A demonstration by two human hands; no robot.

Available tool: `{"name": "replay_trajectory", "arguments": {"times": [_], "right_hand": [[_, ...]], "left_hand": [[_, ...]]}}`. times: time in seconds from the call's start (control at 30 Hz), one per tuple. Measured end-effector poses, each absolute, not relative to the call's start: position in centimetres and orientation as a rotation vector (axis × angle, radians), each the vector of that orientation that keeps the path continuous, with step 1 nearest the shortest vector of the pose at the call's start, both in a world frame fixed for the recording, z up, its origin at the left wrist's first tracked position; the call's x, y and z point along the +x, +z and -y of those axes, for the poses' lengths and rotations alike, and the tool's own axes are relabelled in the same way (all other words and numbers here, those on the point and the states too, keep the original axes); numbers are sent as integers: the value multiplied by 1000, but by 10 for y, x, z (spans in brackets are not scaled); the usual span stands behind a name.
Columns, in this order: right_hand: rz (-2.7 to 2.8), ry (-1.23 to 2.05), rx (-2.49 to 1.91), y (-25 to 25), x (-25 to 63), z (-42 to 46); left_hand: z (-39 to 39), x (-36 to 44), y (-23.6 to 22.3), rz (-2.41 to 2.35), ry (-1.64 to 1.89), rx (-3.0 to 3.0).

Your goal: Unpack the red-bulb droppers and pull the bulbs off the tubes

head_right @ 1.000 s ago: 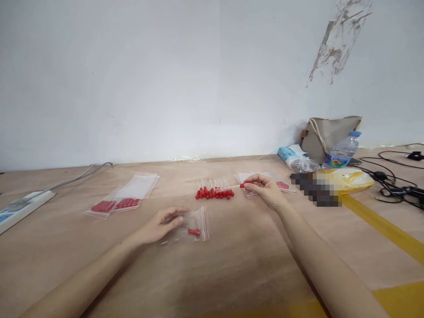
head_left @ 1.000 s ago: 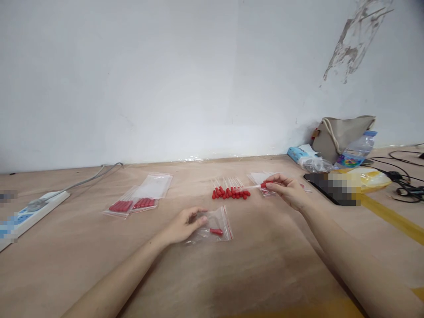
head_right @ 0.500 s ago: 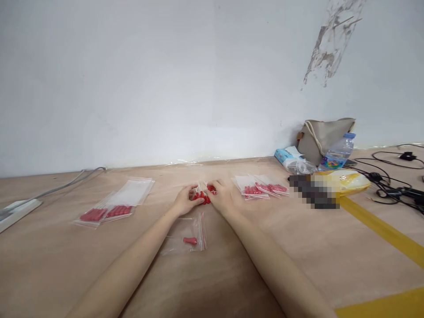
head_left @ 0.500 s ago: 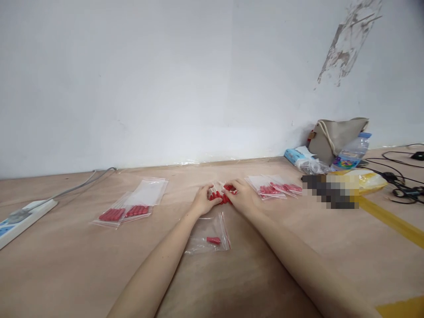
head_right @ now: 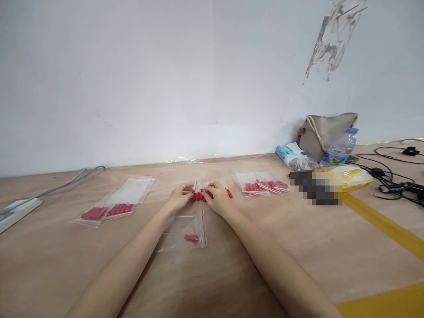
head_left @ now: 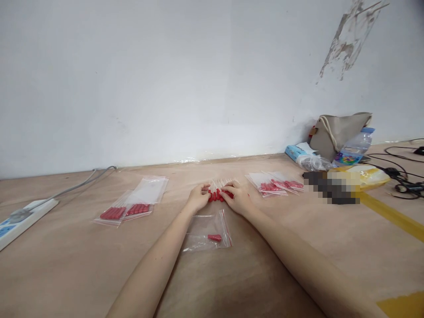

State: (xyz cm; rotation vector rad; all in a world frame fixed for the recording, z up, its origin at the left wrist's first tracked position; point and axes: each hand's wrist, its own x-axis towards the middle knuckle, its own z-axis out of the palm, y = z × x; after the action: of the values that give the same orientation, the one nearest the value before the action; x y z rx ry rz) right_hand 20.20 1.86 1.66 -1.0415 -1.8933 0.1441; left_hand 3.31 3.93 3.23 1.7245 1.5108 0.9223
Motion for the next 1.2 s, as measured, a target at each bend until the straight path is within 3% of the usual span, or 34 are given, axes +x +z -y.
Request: {"name": "replay_trajectory", "arguments": {"times": [0.57, 1.2], "right_hand": [[1642, 126, -1077, 17, 206, -15], [1802, 35, -977, 8, 198, -11]], "left_hand": [[-22, 52, 29, -1685, 743, 2298], [-27, 45, 42, -1681, 760, 2259]]}}
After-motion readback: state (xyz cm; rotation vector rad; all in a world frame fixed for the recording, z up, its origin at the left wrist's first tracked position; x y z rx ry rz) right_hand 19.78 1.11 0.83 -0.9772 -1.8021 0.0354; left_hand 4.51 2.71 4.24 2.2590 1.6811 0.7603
